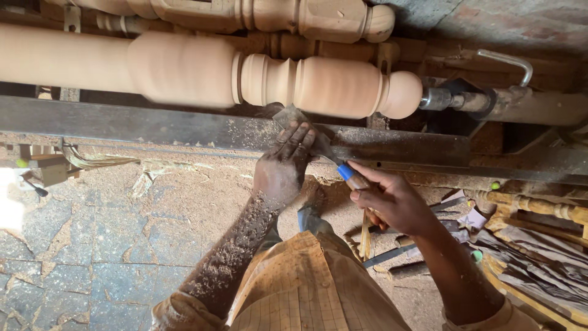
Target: The person shapes a rotating wooden spindle on a lathe using a chisel, carving grooves and decorative profiles along its length. The person switches between different chisels to refine the shape and smooth the surface.
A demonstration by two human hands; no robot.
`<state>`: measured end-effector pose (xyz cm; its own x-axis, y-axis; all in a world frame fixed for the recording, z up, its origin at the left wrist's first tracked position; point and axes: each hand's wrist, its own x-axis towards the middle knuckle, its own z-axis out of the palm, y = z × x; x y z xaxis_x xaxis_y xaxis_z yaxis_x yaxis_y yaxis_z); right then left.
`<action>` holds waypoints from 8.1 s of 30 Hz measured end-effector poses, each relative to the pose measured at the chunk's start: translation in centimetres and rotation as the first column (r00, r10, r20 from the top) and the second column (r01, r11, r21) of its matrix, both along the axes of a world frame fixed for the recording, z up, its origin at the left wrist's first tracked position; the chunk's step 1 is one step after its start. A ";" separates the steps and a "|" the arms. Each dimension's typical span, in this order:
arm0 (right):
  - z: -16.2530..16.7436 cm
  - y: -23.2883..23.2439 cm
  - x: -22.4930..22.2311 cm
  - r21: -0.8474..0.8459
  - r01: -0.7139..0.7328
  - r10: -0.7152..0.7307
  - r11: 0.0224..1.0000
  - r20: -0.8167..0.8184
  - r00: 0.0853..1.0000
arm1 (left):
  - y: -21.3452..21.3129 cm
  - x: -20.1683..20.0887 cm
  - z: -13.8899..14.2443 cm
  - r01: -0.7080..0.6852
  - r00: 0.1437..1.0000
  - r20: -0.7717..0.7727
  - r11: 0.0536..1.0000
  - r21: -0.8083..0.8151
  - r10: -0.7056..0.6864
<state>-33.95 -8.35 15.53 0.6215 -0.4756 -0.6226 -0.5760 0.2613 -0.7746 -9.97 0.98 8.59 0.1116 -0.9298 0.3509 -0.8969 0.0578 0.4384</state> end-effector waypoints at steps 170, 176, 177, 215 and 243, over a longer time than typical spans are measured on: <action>2.9 10.2 10.8 0.122 0.248 -0.256 0.961 0.048 0.966 | 3.1 9.1 0.9 0.240 0.971 -0.030 0.969 0.059 -0.239; 2.2 9.6 9.8 0.092 0.213 -0.219 0.973 0.071 0.973 | 3.0 8.4 2.1 0.206 0.978 -0.026 0.977 0.056 -0.205; 2.1 9.6 9.7 0.091 0.213 -0.220 0.973 0.074 0.973 | 2.9 8.4 2.2 0.209 0.977 -0.046 0.975 0.070 -0.206; 5.3 18.8 25.5 -0.118 0.612 -0.622 0.782 -0.220 0.752 | 1.5 18.3 1.8 0.637 0.754 -0.165 0.769 -0.054 -0.636; 2.4 20.5 26.1 0.002 0.697 -0.683 0.717 -0.195 0.704 | 2.1 19.3 2.1 0.665 0.742 -0.070 0.745 -0.050 -0.667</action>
